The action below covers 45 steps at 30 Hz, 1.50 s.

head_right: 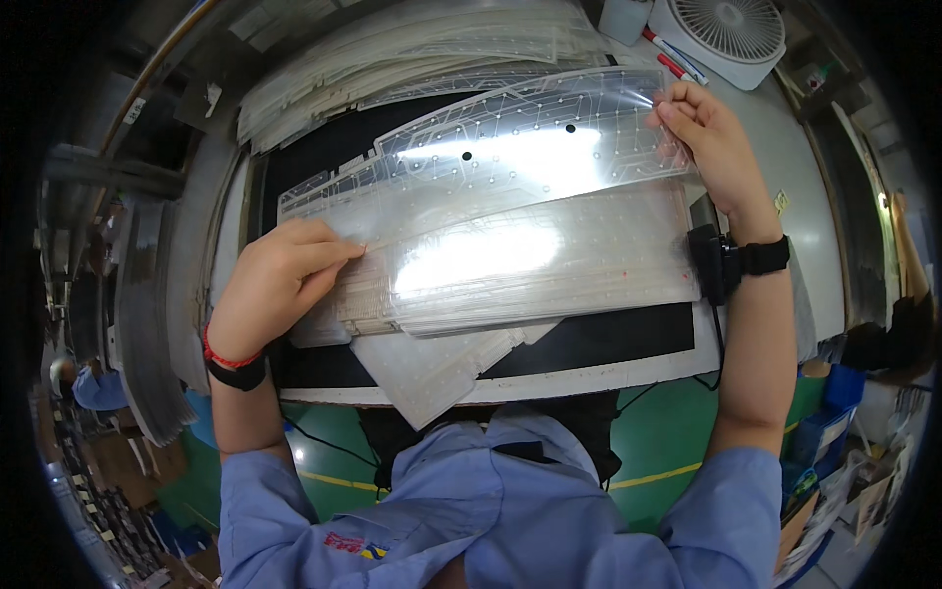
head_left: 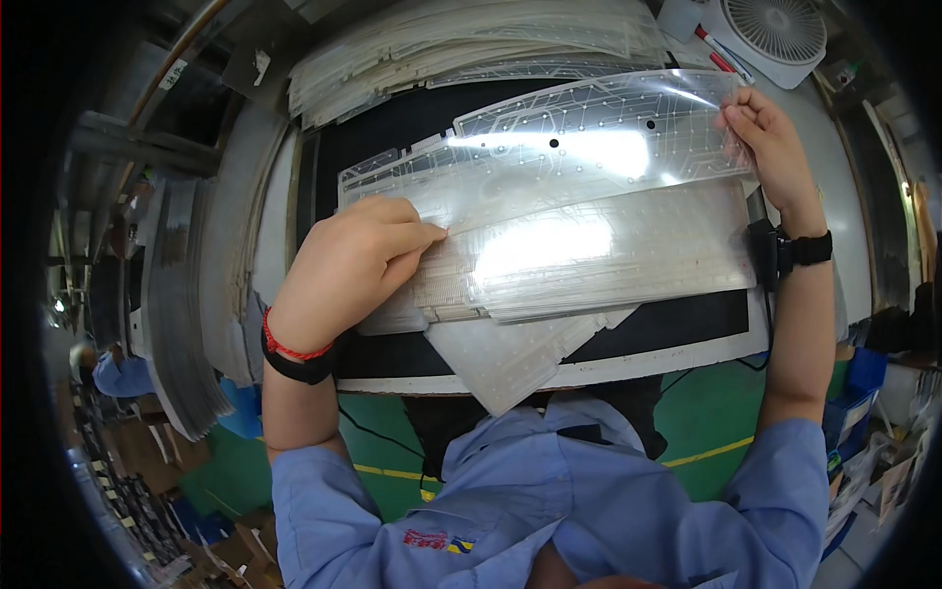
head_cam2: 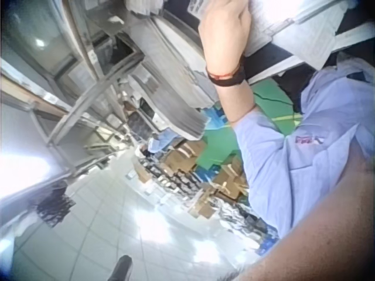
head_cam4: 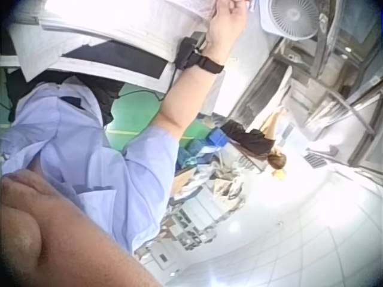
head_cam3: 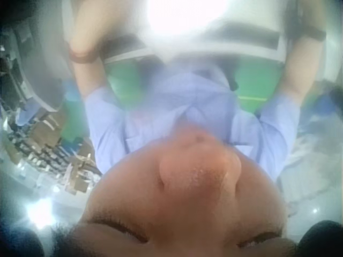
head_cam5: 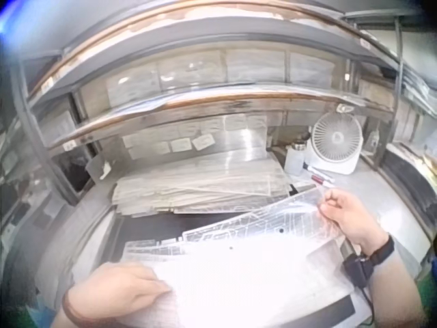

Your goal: Cleaning and inspecting thin transparent electronic circuit layers at a workstation.

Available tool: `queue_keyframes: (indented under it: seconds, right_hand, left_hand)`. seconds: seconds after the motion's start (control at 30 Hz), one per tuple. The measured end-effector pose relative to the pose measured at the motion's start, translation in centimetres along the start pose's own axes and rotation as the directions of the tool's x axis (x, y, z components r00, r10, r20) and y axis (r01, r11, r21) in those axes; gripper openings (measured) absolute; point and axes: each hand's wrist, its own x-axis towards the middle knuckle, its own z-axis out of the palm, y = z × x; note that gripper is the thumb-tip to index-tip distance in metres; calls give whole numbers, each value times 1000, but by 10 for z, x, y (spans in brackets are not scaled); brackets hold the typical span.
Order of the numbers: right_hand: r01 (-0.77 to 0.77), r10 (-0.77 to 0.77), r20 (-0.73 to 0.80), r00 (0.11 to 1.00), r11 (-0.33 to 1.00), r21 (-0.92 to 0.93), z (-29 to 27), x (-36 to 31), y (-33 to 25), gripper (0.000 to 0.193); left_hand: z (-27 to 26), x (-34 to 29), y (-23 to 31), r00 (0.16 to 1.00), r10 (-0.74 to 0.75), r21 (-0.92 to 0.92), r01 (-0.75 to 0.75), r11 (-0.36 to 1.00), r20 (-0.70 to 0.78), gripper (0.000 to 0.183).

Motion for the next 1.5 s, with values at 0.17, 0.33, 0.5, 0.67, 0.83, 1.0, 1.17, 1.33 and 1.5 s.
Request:
queue_keyframes:
  seconds: [0.17, 0.33, 0.5, 0.67, 0.83, 1.0, 1.17, 1.33, 1.5]
  right_hand:
    - [9, -9, -3, 1000, 1000, 2, 0, 1, 0, 14]
    - [15, -15, -10, 1000, 1000, 0, -1, 0, 1, 14]
    - [29, -29, -6, 1000, 1000, -11, -1, 0, 1, 15]
    - [21, -21, -3, 1000, 1000, -2, -2, 2, 3, 14]
    - [12, -12, -16, 1000, 1000, -21, -2, 1, 2, 15]
    - [26, -26, 4, 1000, 1000, -15, -3, 2, 4, 16]
    - [25, -25, 6, 1000, 1000, -16, -4, 2, 5, 17]
    - [34, -33, 15, 999, 999, -23, -4, 3, 6, 17]
    - [32, -32, 9, 999, 999, -13, -4, 3, 7, 18]
  left_hand:
    - [-1, 0, 5, 1000, -25, 15, 25, 1000, 5, 20]
    - [-1, -1, 4, 1000, -19, -7, 19, 1000, 20, 20]
    - [-1, 1, 6, 999, -24, 14, 23, 1000, 28, 21]
    - [-1, -1, 5, 999, -25, 1, 25, 1000, 23, 21]
    - [-2, -1, 8, 999, -34, 26, 33, 999, 29, 21]
    - [-1, -2, 7, 999, -26, 14, 26, 1000, 21, 21]
    - [-1, -2, 7, 999, -40, 17, 40, 999, 27, 21]
    - [0, 1, 11, 1000, -21, 23, 21, 1000, 0, 21]
    - [0, -3, 7, 1000, -23, 5, 23, 1000, 16, 21]
